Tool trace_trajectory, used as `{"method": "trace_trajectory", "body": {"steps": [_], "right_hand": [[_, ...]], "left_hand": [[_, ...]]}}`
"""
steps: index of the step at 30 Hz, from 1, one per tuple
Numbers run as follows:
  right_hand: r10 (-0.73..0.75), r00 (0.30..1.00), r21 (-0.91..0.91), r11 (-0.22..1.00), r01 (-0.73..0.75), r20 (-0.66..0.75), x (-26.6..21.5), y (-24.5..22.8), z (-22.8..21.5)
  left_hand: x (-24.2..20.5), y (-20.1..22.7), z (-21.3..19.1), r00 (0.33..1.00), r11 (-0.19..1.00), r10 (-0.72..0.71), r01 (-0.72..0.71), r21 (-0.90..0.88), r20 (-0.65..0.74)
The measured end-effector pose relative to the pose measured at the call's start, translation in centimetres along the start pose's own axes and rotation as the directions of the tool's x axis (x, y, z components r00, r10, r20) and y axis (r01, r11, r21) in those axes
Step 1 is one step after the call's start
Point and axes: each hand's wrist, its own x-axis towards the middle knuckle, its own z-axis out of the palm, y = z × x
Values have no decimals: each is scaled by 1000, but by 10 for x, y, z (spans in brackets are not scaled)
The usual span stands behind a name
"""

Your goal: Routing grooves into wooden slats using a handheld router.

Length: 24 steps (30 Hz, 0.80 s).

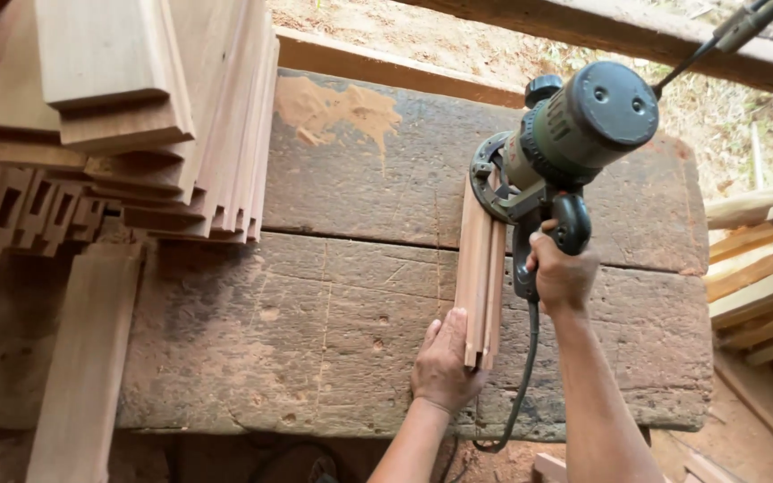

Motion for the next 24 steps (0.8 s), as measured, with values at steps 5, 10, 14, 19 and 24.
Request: {"method": "trace_trajectory", "body": {"steps": [5, 10, 14, 19, 24], "right_hand": [[39, 999, -135, 990, -42, -20, -58, -5, -10], [44, 998, -272, 962, -30, 46, -130, 4, -35], [136, 990, -221, 967, -124, 39, -191, 11, -54], [282, 939, -337, 880, -335, -196, -242, -16, -52], [275, 923, -312, 882, -354, -271, -269, -12, -55]], "left_hand": [[1, 5, -2, 998, 1000, 10, -9, 6, -66], [-1, -2, 5, 999, 999, -5, 3, 40, 34], [16, 17, -23, 1000, 1000, 15, -14, 24, -14], [18, 19, -32, 1000, 993, 10, -13, -113, -30], [-1, -4, 3, 995, 995, 60, -65, 69, 83]]}}
